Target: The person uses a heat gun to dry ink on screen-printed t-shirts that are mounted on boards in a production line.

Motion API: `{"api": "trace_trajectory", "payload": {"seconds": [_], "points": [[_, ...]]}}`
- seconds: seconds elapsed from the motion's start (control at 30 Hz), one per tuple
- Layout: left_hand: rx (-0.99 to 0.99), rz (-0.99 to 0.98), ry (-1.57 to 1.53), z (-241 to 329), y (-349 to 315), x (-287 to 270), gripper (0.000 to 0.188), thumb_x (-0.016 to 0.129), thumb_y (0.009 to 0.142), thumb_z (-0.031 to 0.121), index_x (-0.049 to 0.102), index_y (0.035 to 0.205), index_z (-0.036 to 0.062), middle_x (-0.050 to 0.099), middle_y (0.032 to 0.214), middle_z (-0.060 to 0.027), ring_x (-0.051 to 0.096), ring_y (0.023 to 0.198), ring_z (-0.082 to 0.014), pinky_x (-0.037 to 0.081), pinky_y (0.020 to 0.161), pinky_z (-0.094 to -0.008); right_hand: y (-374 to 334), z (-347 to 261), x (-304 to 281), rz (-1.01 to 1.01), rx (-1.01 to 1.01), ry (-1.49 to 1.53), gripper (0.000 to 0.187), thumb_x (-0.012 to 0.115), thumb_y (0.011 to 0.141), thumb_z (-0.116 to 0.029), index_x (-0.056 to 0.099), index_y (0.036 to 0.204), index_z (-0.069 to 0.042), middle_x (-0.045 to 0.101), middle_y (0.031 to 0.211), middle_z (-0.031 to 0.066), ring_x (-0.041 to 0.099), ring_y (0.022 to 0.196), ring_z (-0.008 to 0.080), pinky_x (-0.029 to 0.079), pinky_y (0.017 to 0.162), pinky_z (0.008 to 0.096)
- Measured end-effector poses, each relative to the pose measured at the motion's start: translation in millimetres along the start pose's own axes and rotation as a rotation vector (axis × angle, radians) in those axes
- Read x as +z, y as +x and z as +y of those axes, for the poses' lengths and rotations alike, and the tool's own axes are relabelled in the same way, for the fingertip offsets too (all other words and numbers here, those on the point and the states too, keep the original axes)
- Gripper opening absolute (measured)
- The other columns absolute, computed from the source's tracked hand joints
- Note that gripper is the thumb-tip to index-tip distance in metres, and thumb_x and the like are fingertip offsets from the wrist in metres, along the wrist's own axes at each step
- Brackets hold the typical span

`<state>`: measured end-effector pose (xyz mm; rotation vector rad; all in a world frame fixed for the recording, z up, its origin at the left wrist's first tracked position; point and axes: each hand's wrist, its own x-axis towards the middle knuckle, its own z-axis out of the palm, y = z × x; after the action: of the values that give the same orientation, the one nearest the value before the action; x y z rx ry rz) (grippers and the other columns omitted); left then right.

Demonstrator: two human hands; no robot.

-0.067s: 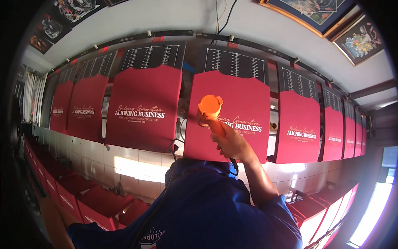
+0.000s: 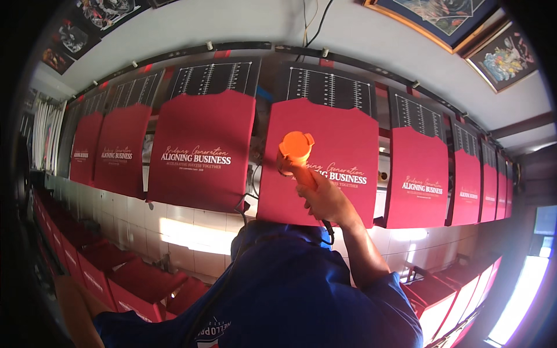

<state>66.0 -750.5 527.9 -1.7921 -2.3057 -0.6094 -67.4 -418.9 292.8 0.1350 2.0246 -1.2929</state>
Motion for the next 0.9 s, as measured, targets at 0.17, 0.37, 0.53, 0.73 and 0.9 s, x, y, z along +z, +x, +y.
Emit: {"api": "trace_trajectory", "payload": {"seconds": [0.17, 0.37, 0.53, 0.73, 0.9], "points": [[-0.007, -0.026, -0.008, 5, 0, -4, 0.027, 0.055, 0.083, 0.036, 0.055, 0.071, 0.0118, 0.049, 0.064, 0.0002, 0.052, 0.06, -0.0143, 0.041, 0.059, -0.0299, 8, 10, -2, 0.03, -0.026, -0.008, 0.03, 0.06, 0.097, -0.022, 0.057, 0.12, -0.002, 0.062, 0.082, 0.0049, 0.06, 0.06, 0.0103, 0.051, 0.05, 0.0261], [-0.014, -0.068, -0.02, 11, 5, -10, 0.022, 0.057, 0.081, 0.032, 0.055, 0.071, 0.0124, 0.049, 0.064, 0.0005, 0.052, 0.061, -0.0141, 0.041, 0.059, -0.0296, 8, 14, -7, 0.005, -0.033, -0.001, 0.029, 0.058, 0.097, -0.022, 0.057, 0.119, -0.003, 0.063, 0.086, 0.0048, 0.061, 0.062, 0.0108, 0.053, 0.052, 0.0267], [-0.023, -0.103, -0.035, 17, 12, -14, 0.019, 0.058, 0.079, 0.029, 0.055, 0.071, 0.0129, 0.049, 0.065, 0.0008, 0.052, 0.062, -0.0139, 0.041, 0.059, -0.0294, 4, 4, -10, -0.021, 0.008, -0.05, 0.028, 0.059, 0.097, -0.022, 0.057, 0.118, -0.003, 0.064, 0.088, 0.0051, 0.062, 0.064, 0.0107, 0.053, 0.053, 0.0267], [-0.032, -0.15, -0.082, 22, 23, -17, 0.015, 0.059, 0.076, 0.026, 0.054, 0.071, 0.0136, 0.049, 0.066, 0.0012, 0.052, 0.063, -0.0137, 0.041, 0.06, -0.0291, 1, 8, -15, -0.008, 0.013, -0.066, 0.03, 0.06, 0.096, -0.023, 0.057, 0.118, -0.002, 0.063, 0.084, 0.0055, 0.062, 0.062, 0.0114, 0.053, 0.051, 0.0268], [-0.044, -0.163, -0.292, 7, 37, 5, 0.012, 0.06, 0.075, 0.023, 0.054, 0.07, 0.0141, 0.048, 0.067, 0.0014, 0.053, 0.064, -0.0135, 0.041, 0.06, -0.0289, 4, 23, -21, -0.007, -0.005, -0.053, 0.035, 0.062, 0.096, -0.024, 0.056, 0.123, -0.003, 0.063, 0.081, 0.0058, 0.062, 0.06, 0.0121, 0.052, 0.05, 0.0269]]}}
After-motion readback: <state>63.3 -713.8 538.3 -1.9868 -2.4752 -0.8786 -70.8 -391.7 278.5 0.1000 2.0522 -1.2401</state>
